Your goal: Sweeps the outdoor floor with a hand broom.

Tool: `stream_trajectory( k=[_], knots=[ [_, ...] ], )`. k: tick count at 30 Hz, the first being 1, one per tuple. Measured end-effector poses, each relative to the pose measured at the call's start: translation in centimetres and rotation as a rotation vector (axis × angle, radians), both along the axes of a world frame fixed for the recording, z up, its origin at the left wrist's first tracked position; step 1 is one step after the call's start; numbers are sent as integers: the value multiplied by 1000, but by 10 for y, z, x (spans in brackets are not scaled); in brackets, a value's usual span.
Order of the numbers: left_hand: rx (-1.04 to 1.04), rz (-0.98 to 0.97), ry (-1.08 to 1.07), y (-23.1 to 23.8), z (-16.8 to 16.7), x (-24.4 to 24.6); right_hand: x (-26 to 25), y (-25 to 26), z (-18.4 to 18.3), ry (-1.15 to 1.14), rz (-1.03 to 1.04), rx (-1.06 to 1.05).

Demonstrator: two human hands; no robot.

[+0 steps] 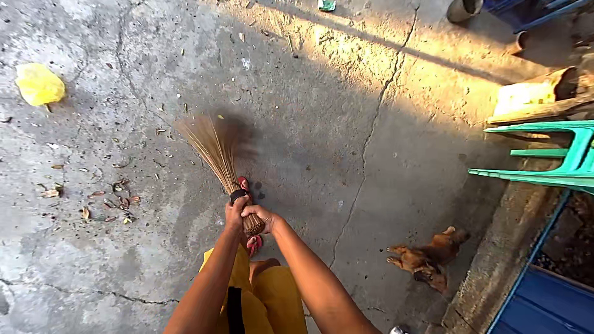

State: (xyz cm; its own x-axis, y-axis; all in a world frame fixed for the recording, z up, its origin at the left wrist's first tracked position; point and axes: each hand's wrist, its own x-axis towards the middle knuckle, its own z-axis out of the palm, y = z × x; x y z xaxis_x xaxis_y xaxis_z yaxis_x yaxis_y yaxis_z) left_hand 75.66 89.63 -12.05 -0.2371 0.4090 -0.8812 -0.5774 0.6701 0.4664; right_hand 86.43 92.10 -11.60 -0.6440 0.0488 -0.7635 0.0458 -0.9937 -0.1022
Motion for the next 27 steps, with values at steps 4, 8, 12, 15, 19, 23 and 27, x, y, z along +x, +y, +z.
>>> stream_trajectory(
  k=[4,8,12,15,19,23,27],
  knots=[
    [109,-131,-35,6,24,52,63,-4,43,-186,-109,197],
    [42,-596,-480,7,46,85,90,-50,97,-466,-472,48],
    [-155,-675,-741,59,32,76,48,-12,84,-640,-682,-33],
    [-133,-215,-496,66,5,52,45,50,44,-424,-176,-57],
    [-17,42,-33,97,-11,69,67,109,12,-114,35,20],
    [64,-265,-90,130,34,146,157,103,55,-303,-223,161],
    [48,-758,-564,142,44,240,239,59,95,-467,-654,66]
  ],
)
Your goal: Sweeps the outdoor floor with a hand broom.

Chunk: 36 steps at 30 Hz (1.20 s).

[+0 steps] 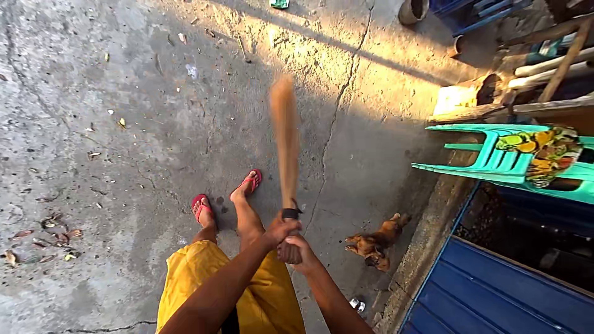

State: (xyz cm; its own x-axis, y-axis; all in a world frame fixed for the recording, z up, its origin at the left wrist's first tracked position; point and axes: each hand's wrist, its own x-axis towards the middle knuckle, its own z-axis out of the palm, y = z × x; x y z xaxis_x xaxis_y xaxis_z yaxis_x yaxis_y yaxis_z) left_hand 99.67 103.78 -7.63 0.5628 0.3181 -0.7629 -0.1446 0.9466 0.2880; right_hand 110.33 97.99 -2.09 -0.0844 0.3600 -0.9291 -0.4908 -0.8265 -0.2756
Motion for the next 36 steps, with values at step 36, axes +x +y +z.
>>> stream_trajectory(
  k=[36],
  knots=[
    [-22,821,509,332,-8,-3,2,421,-50,328,693,19]
  ],
)
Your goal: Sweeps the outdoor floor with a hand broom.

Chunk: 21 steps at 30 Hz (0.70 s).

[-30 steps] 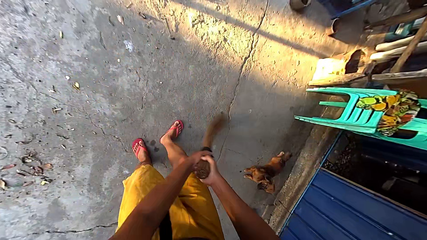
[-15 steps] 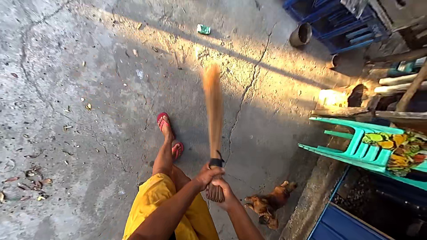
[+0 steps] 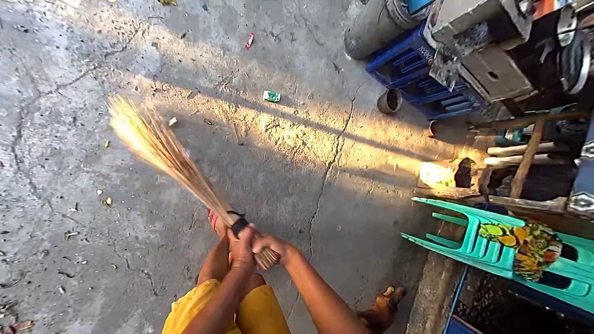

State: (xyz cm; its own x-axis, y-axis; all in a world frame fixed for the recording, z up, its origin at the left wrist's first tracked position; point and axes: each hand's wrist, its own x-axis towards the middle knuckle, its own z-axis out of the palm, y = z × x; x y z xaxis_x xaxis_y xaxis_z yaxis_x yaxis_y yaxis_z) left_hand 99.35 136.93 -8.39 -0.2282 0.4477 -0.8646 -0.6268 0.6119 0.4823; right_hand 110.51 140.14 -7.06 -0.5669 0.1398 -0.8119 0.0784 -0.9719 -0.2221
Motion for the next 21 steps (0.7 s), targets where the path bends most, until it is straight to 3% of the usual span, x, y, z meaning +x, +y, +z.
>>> stream_trajectory(
  k=[4,6,8,10,11,13,14,16,18,21],
  knots=[
    [83,-421,-448,9,15,53,69,-40,44,-180,-401,-52],
    [21,-647,-697,32,8,55,55,-39,52,-330,-604,-96],
    [-89,-689,-757,56,-4,38,21,-15,37,-411,-673,-109],
    [-137,-476,-697,56,-25,8,-2,12,6,-378,-490,-185],
    [-126,-291,-620,52,-33,-6,-15,32,-7,-330,-283,-228],
    [-68,39,-397,47,-50,-26,-38,69,-32,-136,72,-263],
    [-49,113,-272,54,-51,-29,-44,83,-41,-32,146,-247],
    [-84,142,-12,85,-41,-18,-31,107,-42,125,122,-205],
    [-78,14,114,112,-18,23,19,120,-26,117,25,-148],
    [33,-121,-37,133,9,110,124,126,7,6,-63,-9]
  ],
)
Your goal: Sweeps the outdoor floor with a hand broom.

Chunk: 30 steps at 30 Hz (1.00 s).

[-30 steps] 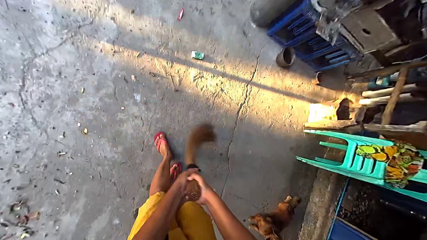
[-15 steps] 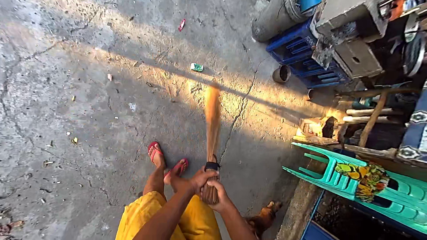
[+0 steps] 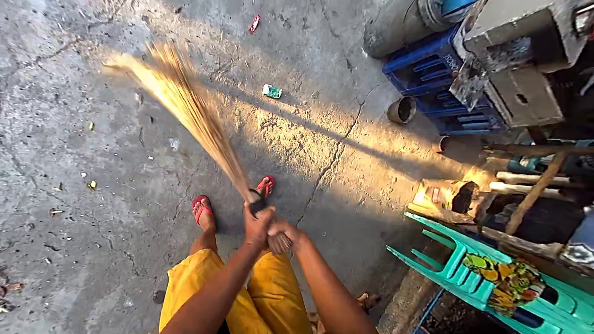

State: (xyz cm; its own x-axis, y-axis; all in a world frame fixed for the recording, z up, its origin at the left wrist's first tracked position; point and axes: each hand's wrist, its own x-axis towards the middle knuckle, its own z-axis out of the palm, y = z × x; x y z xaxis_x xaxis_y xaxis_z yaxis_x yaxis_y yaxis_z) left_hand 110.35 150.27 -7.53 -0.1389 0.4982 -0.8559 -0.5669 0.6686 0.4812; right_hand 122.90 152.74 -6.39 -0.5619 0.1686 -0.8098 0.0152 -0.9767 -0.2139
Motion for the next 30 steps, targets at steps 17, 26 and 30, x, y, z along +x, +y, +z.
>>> stream_trajectory(
  k=[17,26,30],
  knots=[
    [22,314,43,111,-23,1,-26,158,-17,23,392,54],
    [-114,-390,-734,214,3,131,109,166,51,-456,-289,-55],
    [-91,82,-597,233,-43,61,35,242,-11,-301,116,-151]
  ],
)
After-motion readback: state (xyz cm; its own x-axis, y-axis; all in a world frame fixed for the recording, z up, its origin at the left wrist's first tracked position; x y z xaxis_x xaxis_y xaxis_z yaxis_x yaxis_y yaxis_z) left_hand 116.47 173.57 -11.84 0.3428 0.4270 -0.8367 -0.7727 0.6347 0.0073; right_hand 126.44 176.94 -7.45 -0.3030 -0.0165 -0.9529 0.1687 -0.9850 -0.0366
